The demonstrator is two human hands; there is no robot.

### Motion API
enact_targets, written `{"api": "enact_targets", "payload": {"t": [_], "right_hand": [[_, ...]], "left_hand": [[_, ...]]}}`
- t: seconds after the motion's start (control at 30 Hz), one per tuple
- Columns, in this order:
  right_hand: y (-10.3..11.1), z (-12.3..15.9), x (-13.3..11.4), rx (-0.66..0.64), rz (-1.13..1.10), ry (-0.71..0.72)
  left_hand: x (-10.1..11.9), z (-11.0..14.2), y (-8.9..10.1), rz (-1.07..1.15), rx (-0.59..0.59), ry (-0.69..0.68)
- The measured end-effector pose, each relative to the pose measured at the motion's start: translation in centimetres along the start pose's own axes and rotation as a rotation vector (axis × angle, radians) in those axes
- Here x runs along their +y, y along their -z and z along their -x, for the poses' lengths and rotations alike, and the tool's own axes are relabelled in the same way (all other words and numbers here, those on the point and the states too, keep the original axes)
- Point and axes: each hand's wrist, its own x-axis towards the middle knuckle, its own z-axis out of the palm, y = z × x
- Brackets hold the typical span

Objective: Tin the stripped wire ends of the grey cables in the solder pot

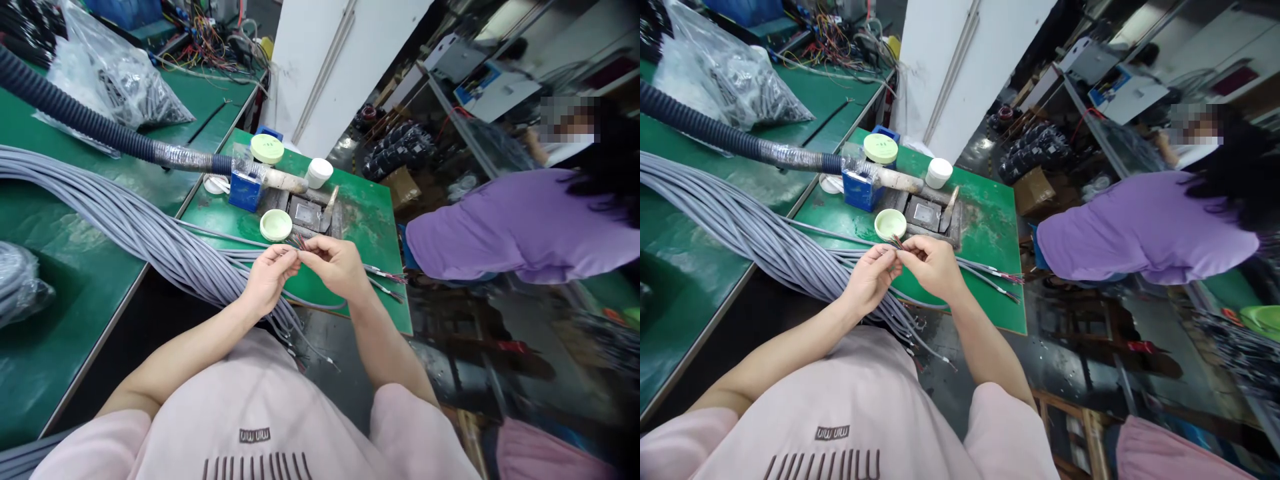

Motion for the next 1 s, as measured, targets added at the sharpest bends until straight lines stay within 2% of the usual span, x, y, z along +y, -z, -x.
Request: {"api": "enact_targets", "payload": {"t": [0.13, 0.27, 0.37, 0.43, 0.5, 0.63, 0.7, 0.77, 0.87, 1.0], "right_hand": [[0.6, 0.8, -0.1, -0.039, 0.014, 0.011], [1.8, 2.0, 0.0, -0.221, 0.133, 0.031], [1.7, 3.1, 0.3, -0.351, 0.053, 0.054], [1.2, 3.6, 0.6, -0.388, -0.008, 0.058], [0.9, 3.9, 0.8, -0.346, 0.003, 0.064], [0.2, 4.2, 1.3, -0.053, 0.224, 0.097], [-0.5, 4.4, 1.6, 0.041, 0.367, 0.111], [-1.5, 4.7, 1.8, 0.059, 0.516, 0.138], [-2.4, 5.3, 1.6, 0.046, 0.675, 0.208], [-1.1, 5.8, 0.5, -0.027, 0.638, 0.291]], "left_hand": [[0.7, 0.2, 0.3, 0.049, -0.016, 0.069], [1.1, 0.2, 0.9, 0.066, -0.034, 0.108], [0.5, 0.0, 0.9, 0.06, -0.127, 0.187], [-0.1, -0.1, 0.9, 0.09, -0.191, 0.237], [-0.4, -0.1, 1.1, 0.126, -0.191, 0.275], [-0.5, 0.9, 2.1, 0.065, -0.143, 0.339], [-0.4, 1.6, 2.3, -0.026, -0.126, 0.29], [-0.2, 2.1, 2.1, -0.136, -0.111, 0.187], [0.2, 2.5, 1.6, -0.292, -0.15, 0.047], [0.7, 2.5, 1.7, -0.435, -0.199, -0.024]]}}
